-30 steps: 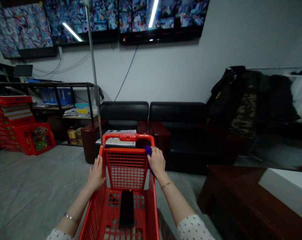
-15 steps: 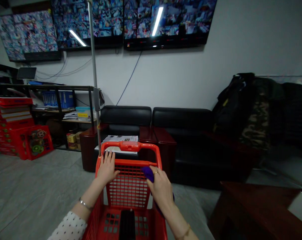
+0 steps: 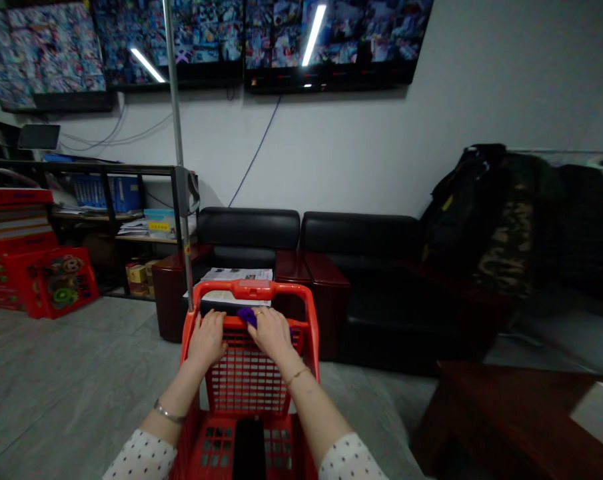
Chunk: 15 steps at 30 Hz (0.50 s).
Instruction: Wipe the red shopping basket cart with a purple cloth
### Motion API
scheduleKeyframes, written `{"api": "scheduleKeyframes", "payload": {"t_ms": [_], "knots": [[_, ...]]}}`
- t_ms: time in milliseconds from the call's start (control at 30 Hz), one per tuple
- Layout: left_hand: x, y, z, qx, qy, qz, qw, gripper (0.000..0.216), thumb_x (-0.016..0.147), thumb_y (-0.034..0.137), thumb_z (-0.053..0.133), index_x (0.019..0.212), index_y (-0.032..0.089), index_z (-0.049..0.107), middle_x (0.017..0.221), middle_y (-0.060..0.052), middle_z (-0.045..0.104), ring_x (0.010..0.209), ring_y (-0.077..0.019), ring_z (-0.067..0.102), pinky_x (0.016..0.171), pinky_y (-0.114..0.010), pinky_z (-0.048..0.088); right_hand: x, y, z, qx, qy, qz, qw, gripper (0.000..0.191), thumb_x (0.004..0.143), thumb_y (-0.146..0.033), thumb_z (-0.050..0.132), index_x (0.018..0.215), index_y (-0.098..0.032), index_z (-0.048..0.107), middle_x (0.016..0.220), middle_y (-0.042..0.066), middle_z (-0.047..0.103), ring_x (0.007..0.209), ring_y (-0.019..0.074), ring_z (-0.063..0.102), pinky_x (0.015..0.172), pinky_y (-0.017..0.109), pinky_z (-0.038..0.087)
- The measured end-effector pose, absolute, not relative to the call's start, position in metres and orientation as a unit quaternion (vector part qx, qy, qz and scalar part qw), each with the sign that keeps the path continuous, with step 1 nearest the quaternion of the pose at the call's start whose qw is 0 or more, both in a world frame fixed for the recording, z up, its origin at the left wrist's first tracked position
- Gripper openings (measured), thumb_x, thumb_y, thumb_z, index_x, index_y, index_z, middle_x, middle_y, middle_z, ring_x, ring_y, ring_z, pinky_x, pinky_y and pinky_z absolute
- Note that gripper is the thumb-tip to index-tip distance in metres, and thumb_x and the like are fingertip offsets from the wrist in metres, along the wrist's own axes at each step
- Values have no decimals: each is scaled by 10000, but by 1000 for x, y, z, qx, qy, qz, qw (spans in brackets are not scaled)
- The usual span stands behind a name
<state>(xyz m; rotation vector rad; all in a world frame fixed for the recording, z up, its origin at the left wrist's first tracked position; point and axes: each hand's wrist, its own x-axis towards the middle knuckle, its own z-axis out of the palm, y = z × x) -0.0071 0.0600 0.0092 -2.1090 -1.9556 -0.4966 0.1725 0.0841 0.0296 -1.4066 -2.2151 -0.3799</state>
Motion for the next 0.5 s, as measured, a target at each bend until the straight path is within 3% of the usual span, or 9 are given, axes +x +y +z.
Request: {"api": "scheduleKeyframes", "payload": {"t_ms": [200,367,500], "knots": [[-4,58,11,-724,-666,-157,90,775,708,245,679,1413,110,388,1483,-173,444,1441,-327,289,1206,-543,121,188,86,28,-641,-710,-168,240,290,945,-327,473,1016,-115,657,943,137,669,884,246,618,784,346,454],[-5,59,8,-719,-669,-157,105,773,705,220,671,1420,151,384,1487,-153,449,1448,-314,285,1203,-549,128,146,80,28,-573,-761,-160,258,345,951,-419,484,1050,-136,655,966,137,664,913,244,607,800,352,462],[-11,58,8,-720,-668,-162,95,780,705,205,670,1423,153,369,1490,-155,446,1452,-296,284,1208,-524,141,173,84,27,-539,-788,-154,255,332,969,-406,460,1108,-169,645,982,100,677,919,218,615,811,323,459]]}}
